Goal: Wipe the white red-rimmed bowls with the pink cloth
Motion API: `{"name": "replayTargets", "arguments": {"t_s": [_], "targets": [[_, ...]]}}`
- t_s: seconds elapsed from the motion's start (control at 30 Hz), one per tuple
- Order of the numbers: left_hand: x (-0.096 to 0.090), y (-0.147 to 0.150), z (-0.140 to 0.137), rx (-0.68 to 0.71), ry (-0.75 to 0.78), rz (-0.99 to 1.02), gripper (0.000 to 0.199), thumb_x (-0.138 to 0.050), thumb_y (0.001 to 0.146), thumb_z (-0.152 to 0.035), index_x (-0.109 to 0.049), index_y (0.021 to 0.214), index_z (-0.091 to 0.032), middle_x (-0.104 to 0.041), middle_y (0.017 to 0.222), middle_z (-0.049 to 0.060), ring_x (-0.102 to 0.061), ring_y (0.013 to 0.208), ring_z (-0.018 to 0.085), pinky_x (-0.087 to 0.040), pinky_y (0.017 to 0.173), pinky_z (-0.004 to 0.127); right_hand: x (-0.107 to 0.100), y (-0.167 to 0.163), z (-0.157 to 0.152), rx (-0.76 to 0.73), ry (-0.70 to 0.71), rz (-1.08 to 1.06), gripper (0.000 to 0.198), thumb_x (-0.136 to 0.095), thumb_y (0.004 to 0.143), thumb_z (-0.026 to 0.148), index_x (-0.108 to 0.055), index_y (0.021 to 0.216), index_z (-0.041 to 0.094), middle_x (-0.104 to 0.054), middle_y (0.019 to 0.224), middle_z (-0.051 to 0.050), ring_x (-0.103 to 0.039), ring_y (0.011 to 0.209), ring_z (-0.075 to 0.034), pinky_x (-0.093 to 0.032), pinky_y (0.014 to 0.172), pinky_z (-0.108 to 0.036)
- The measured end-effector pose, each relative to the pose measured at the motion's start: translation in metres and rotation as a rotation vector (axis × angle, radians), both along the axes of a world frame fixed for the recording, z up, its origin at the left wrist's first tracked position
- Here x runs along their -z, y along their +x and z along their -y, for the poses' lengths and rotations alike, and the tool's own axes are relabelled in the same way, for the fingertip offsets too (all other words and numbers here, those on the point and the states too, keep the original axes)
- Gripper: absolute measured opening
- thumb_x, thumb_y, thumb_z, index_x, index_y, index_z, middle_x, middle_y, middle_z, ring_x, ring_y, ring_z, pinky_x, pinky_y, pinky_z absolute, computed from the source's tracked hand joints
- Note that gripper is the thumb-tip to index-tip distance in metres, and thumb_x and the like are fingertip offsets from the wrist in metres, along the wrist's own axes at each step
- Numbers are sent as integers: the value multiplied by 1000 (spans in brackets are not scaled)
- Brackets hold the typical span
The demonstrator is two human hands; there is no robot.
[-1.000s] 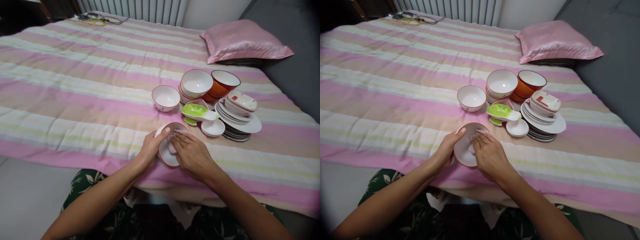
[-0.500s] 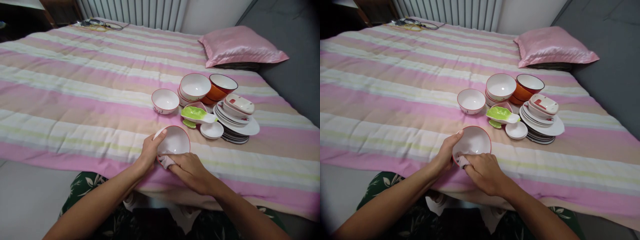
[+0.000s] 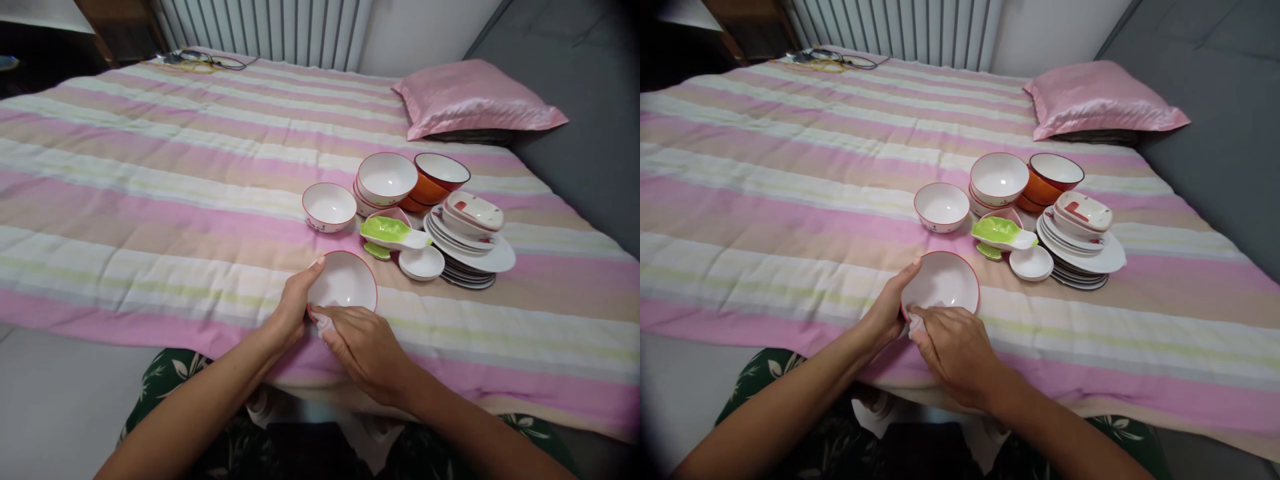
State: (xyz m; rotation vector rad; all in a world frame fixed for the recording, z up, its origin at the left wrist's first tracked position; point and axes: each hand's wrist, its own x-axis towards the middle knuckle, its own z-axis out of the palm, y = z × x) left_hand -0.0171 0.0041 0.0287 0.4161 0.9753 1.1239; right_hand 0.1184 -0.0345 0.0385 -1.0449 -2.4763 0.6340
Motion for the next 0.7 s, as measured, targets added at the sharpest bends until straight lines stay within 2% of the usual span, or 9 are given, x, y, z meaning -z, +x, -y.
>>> {"name": "replayTargets", "arguments": {"t_s": [0.13, 0.27, 0.37, 0.43, 0.53, 0.63, 0.7], "targets": [[-4, 0, -3, -1, -15, 21, 35, -67, 74, -43, -70, 90, -13, -73, 78, 8, -67, 75, 23, -51, 67, 30, 9, 15, -3, 22, 149, 66, 35, -45, 89, 27, -55, 122, 19, -65, 113, -6, -54, 109, -23, -35, 100, -42], [-7, -1, -6, -9, -6, 29, 32, -66, 75, -41, -70, 92, -15, -73, 83, 7, -67, 77, 22, -52, 70, 30, 11, 32, -14, -54, 218, 163, 40, -53, 84, 31, -55, 123, 20, -64, 113, -8, -51, 113, -27, -31, 101, -48], [-8, -2, -7, 3, -16, 30, 32, -65, 75, -41, -70, 94, -15, -74, 84, 7, -68, 79, 23, -52, 72, 30, 9, 42, -24, -100, 248, 169, 42, -53, 81, 23, -55, 123, 21, -63, 116, -8, -49, 116, -27, -30, 102, -49], [-8, -3, -8, -6, -22, 18, 33, -65, 75, -40, -70, 96, -15, -74, 85, 7, -68, 80, 23, -53, 72, 31, 7, 47, -28, -119, 257, 98, 46, -52, 77, 17, -54, 122, 21, -62, 117, -8, -48, 118, -27, -30, 103, -50], [-5, -4, -8, -27, -16, 8, 34, -65, 75, -39, -69, 100, -16, -74, 87, 7, -68, 79, 23, -53, 74, 31, 3, 51, -29, -111, 177, -75, 47, -48, 77, 15, -51, 124, 19, -61, 120, -10, -50, 118, -25, -32, 104, -49], [-3, -4, -9, -23, -14, 11, 37, -64, 75, -41, -68, 102, -15, -74, 87, 8, -68, 79, 23, -53, 76, 33, -1, 52, -26, -13, -38, -235, 42, -46, 82, 16, -46, 124, 20, -57, 124, -11, -51, 117, -23, -38, 101, -45], [-2, -4, -8, -15, -23, 9, 39, -65, 75, -42, -68, 103, -15, -74, 86, 8, -68, 79, 24, -53, 77, 34, -3, 52, -24, 86, -177, -330, 37, -46, 85, 19, -44, 122, 22, -59, 119, -9, -57, 106, -22, -46, 89, -38]]}}
